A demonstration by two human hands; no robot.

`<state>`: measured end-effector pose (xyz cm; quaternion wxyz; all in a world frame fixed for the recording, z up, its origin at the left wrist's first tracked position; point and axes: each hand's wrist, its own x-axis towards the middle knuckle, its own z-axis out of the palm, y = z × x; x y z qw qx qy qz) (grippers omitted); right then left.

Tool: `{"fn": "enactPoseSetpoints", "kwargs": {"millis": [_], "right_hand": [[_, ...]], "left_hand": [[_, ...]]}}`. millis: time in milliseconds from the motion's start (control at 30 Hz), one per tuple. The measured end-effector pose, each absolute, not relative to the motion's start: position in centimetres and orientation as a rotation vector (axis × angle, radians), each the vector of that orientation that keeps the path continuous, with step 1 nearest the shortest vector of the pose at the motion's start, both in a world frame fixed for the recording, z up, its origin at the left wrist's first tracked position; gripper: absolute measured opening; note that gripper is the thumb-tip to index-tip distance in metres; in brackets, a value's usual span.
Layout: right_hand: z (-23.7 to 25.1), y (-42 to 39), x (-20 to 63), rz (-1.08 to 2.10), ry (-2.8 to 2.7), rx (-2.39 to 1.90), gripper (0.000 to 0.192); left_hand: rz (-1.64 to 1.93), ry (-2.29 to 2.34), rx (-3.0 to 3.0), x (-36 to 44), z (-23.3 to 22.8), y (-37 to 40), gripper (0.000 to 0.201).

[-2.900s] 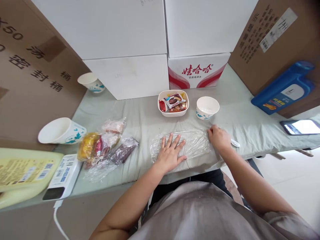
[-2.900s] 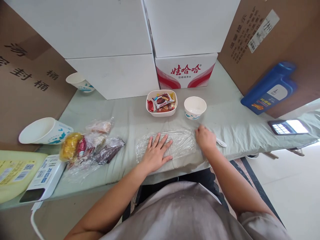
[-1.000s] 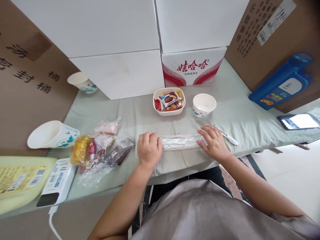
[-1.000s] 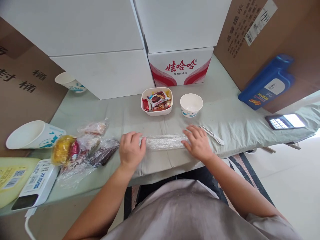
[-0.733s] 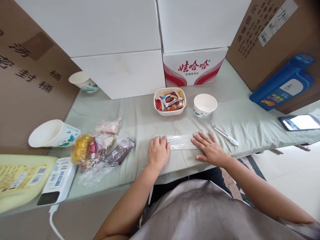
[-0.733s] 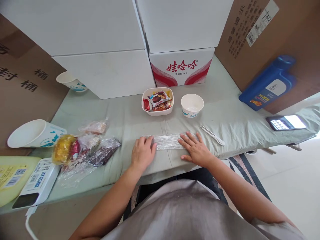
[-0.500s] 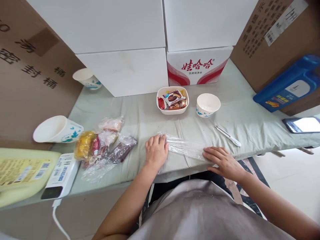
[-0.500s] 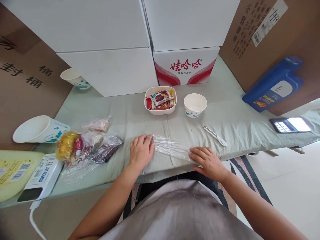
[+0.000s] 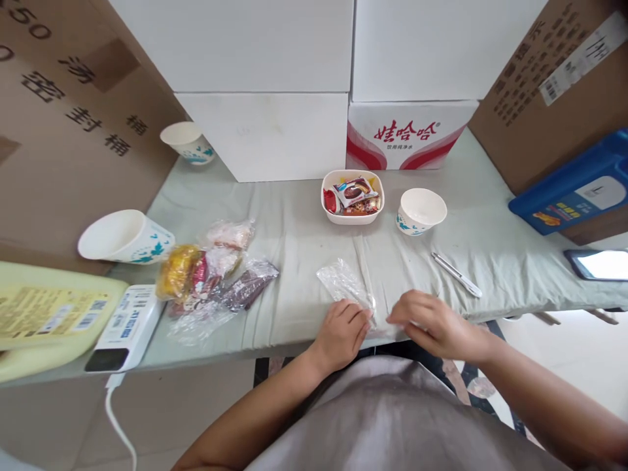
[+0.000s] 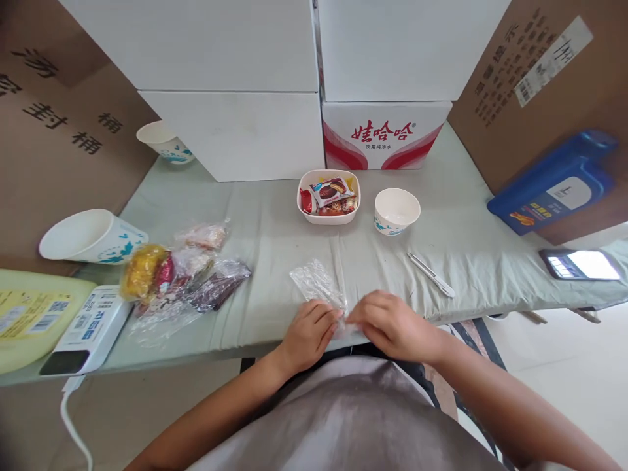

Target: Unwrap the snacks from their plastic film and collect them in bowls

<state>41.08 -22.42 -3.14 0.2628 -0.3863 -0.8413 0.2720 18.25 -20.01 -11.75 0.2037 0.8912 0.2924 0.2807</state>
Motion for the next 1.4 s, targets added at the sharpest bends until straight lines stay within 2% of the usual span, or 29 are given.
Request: {"fn": "enactPoseSetpoints", "kwargs": {"millis": [133, 333, 600, 733, 867, 1033, 1100, 1200, 1300, 1400], "right_hand": [[-4.6, -16.7, 38.6, 0.950, -2.109, -1.127, 0.025], [-8.0, -10.9, 33.1, 1.055, -2.161, -1.203, 0.029], [-10.3, -11.5, 30.1, 0.566, -2.585, -1.461, 0.031], [-11.1, -12.4, 30.1, 0.466, -2.608, -1.464, 0.033], [-11.5, -12.3, 30.4, 0.388, -2.614, -1.463, 0.033], [-10.9, -11.3, 34.0, 0.085, -2.289, -1.774, 0.027], [-10.3, -12.0, 35.8, 0.037, -2.223, -1.719, 0.026], [-10.0, -14.6, 37.3, 0.129, -2.287, -1.408, 0.023], [-10.6, -17.8, 37.2, 0.251, -2.408, -1.156, 0.027], [-11.6, -20.1, 36.5, 0.216, -2.453, -1.211, 0.030]], "left_hand": [[0.966, 0.869, 2.212, 17.2, -12.8, -20.1, 0.037], [1.066, 0.940, 2.213, 17.2, -13.6, -20.1, 0.025], [1.155, 0.960, 2.245, 17.0, -13.1, -20.4, 0.026], [1.221, 1.126, 2.304, 15.9, -12.3, -19.0, 0.019], [1.028, 1.357, 2.410, 15.5, -12.3, -16.9, 0.017], [0.889, 1.370, 2.481, 15.7, -12.9, -16.4, 0.015], [0.902, 1.361, 2.463, 15.6, -12.9, -16.4, 0.012], [0.935, 1.347, 2.420, 15.6, -12.8, -16.2, 0.007], [0.996, 1.264, 2.402, 15.5, -12.6, -16.1, 0.015], [1.136, 1.257, 2.431, 15.4, -12.4, -16.6, 0.018]]}}
